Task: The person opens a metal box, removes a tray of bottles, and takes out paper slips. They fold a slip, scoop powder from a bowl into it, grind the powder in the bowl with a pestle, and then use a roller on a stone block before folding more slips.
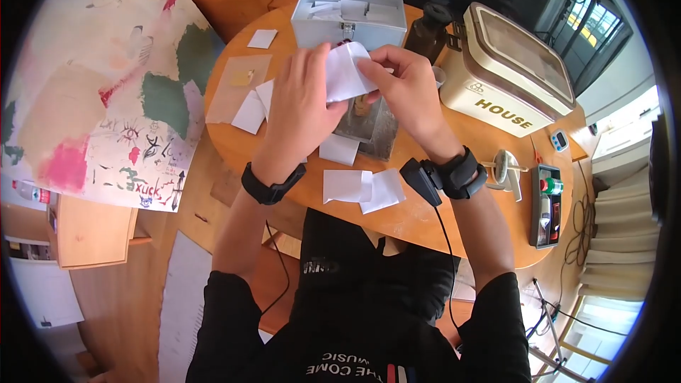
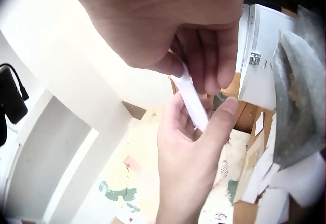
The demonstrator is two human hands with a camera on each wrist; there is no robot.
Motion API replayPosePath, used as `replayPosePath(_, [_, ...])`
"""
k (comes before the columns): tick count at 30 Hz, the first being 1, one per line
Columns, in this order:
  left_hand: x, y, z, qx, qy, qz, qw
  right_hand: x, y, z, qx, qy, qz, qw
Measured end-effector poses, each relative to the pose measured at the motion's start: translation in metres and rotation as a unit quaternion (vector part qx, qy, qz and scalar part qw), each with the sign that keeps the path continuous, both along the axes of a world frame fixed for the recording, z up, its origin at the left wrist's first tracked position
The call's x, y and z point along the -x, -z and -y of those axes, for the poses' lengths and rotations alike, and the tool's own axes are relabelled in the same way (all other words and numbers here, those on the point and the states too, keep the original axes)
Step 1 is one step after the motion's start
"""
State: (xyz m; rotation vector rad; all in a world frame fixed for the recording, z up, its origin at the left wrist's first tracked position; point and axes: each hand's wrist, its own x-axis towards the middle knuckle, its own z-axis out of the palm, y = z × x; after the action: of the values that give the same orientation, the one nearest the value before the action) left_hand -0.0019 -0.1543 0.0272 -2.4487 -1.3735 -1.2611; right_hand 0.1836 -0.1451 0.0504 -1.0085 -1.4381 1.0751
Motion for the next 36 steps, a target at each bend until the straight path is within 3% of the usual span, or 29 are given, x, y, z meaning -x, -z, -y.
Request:
replayPosePath(2, [0.003,0.002,-0.003,-0.005,0.012,0.018,1.000,-0.005,0.004,0.001,-0.027,-0.007,0.032,0.999])
replayPosePath(5, [0.006,0.004,-0.002,0.016,0.020,0.047,0.999,-0.005,0.001,0.007,0.018,-0.023,-0.016,0.999])
replayPosePath(7, [0.010,0.008,-0.002,0.042,0.033,0.060,0.997,-0.004,0.004,0.005,0.008,-0.016,0.042,0.999])
replayPosePath(11, [0.008,0.014,0.000,-0.018,0.028,-0.002,0.999,0.000,0.011,0.002,-0.067,-0.009,0.143,0.987])
replayPosePath(17, [0.004,0.015,0.001,-0.045,0.038,-0.032,0.998,0.008,0.003,0.013,-0.081,0.005,0.207,0.975])
replayPosePath(20, [0.007,0.013,0.004,-0.065,0.034,-0.073,0.995,0.007,0.009,0.012,-0.210,0.029,0.299,0.931])
replayPosePath(23, [0.017,0.015,0.015,0.030,0.006,0.023,0.999,-0.009,-0.003,0.013,-0.039,-0.047,0.192,0.980])
replayPosePath(24, [0.022,0.018,0.018,0.064,0.003,0.064,0.996,-0.022,0.000,0.008,0.018,-0.103,0.092,0.990])
replayPosePath(27, [0.037,0.029,0.022,0.148,-0.004,0.141,0.979,-0.047,0.008,-0.006,0.058,-0.062,0.038,0.996])
replayPosePath(36, [0.034,0.029,0.034,0.200,0.030,0.138,0.969,-0.052,0.020,-0.024,0.084,-0.064,0.163,0.981])
